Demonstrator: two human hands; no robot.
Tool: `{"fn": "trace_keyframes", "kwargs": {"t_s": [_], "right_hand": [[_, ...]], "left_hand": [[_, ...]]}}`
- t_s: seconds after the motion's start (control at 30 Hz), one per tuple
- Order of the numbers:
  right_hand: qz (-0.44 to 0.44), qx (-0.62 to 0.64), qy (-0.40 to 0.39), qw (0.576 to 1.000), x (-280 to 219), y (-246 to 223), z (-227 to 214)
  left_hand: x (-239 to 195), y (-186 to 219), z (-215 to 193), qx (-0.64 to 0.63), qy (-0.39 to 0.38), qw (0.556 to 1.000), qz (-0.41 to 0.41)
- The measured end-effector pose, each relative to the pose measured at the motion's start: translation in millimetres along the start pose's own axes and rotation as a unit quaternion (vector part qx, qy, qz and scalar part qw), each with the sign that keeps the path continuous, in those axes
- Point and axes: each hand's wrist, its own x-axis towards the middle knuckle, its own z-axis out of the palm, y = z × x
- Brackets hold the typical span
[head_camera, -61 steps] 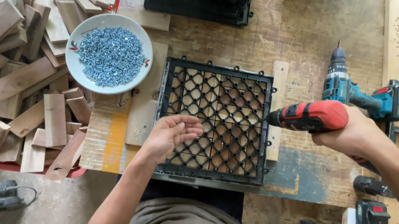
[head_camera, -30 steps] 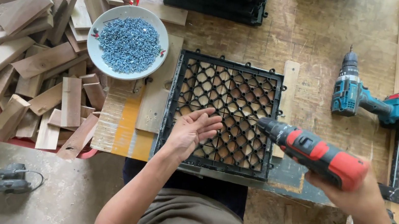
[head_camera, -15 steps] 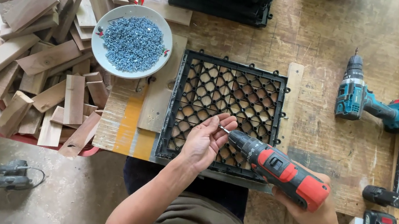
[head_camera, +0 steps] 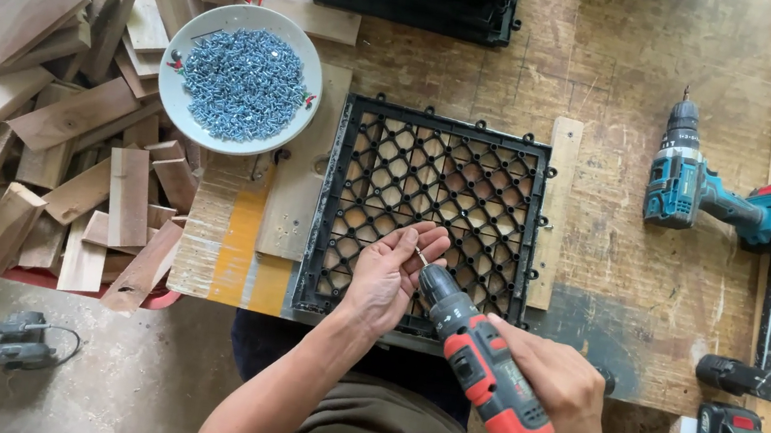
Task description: Fastening a black plastic grid onto a wooden board using screws and a cordless drill
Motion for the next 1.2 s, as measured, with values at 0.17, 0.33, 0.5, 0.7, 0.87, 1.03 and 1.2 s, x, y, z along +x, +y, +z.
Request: {"fn": "trace_keyframes", "kwargs": {"t_s": [0.17,0.33,0.5,0.7,0.87,1.03,1.2], "right_hand": [[-0.029,-0.020,0.007,0.999,-5.9,-8.0,11.0],[-0.030,-0.039,0.019,0.999,-8.0,-14.7,24.8],[-0.058,-0.096,0.066,0.992,-0.1,-21.4,34.3],[-0.032,-0.087,0.079,0.993,-9.0,-14.4,42.8],[0.038,-0.026,0.078,0.996,-18.3,-5.8,38.3],[0.183,0.137,0.017,0.973,-30.8,23.3,11.0],[0.388,0.138,-0.088,0.907,-43.4,84.1,-28.0]], "left_hand": [[-7.7,13.6,-5.1,0.039,-0.004,0.999,-0.029],[6.1,11.0,-22.0,0.018,-0.010,0.998,-0.055],[7.5,12.8,-13.9,0.026,0.044,0.997,-0.055],[5.0,12.1,-3.8,0.021,0.048,0.997,-0.064],[15.5,-4.5,-7.2,0.082,-0.018,0.994,-0.065],[23.5,-18.5,10.2,0.157,-0.011,0.984,-0.089],[35.5,-59.3,47.3,0.090,0.066,0.980,-0.166]]}}
